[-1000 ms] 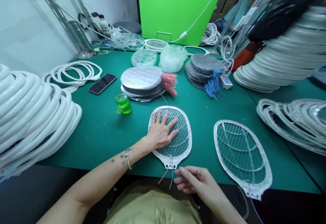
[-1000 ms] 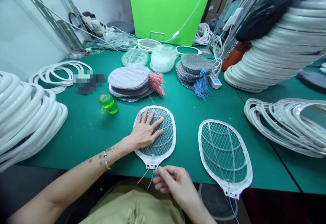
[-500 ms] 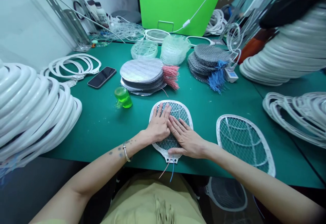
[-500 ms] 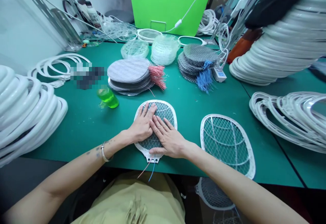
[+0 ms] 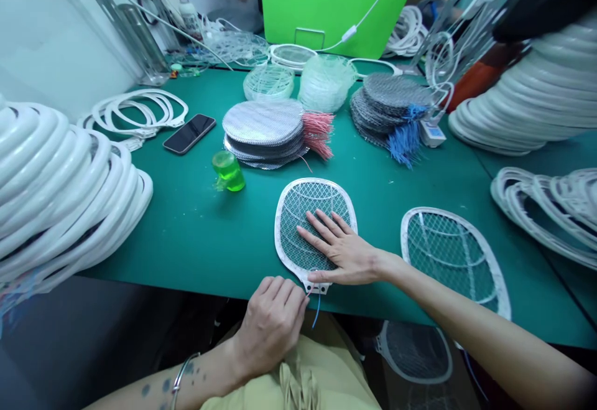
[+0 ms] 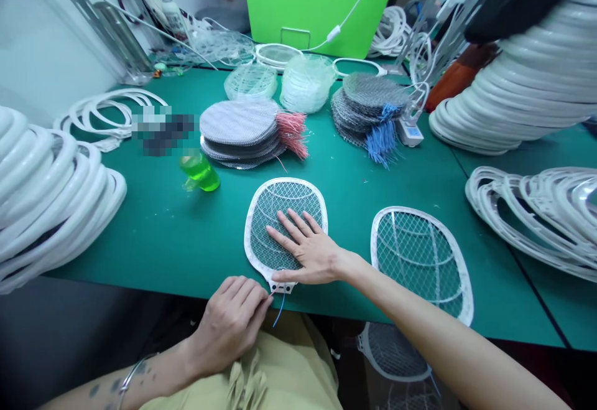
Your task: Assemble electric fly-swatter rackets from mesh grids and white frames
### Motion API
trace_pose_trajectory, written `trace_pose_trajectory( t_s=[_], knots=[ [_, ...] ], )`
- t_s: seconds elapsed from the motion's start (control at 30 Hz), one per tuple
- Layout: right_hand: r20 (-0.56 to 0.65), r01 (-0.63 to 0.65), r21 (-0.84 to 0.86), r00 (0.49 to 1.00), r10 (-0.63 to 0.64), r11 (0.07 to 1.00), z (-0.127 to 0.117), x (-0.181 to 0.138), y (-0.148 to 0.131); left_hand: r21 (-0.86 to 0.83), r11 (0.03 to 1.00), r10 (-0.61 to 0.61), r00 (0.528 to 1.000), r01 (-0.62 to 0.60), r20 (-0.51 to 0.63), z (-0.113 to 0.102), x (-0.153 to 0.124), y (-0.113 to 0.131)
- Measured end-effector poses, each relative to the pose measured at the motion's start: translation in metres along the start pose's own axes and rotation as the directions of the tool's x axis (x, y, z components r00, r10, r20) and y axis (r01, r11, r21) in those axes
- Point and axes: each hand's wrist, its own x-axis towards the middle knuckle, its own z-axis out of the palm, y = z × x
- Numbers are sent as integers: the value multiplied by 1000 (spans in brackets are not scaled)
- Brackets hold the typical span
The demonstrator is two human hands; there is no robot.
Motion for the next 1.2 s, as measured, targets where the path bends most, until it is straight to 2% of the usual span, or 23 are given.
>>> trace_pose_trajectory(
  t_s=[0.17,0.27,0.37,0.47,0.57,0.67,0.87,1.2],
  knots=[
    [46,9,9,999,-10,1000,-4,1,0,-47,994,92,979,-102,-182,1,-3,-9],
    [48,21,3,999,-21,1000,-3,1,1,-69,982,153,959,-174,-240,4,-6,-13],
    [33,18,-15,999,-18,1000,-1,1,2,-85,949,268,920,-303,-286,10,-7,-18],
    [14,19,-32,1000,-19,999,2,1,2,-95,898,391,878,-430,-275,11,-3,-23],
    [-4,19,-52,1000,-19,998,5,1,3,-102,862,464,855,-496,-232,6,4,-27],
    [-20,19,-73,1000,-20,997,9,2,4,-120,881,427,878,-458,-215,3,8,-27],
    [-71,24,-88,997,-30,996,12,1,4,-250,930,213,950,-268,-227,7,4,-19],
    [-95,-1,-96,995,-8,995,14,2,2,-229,937,197,939,-265,-281,25,-1,-3]
  ],
)
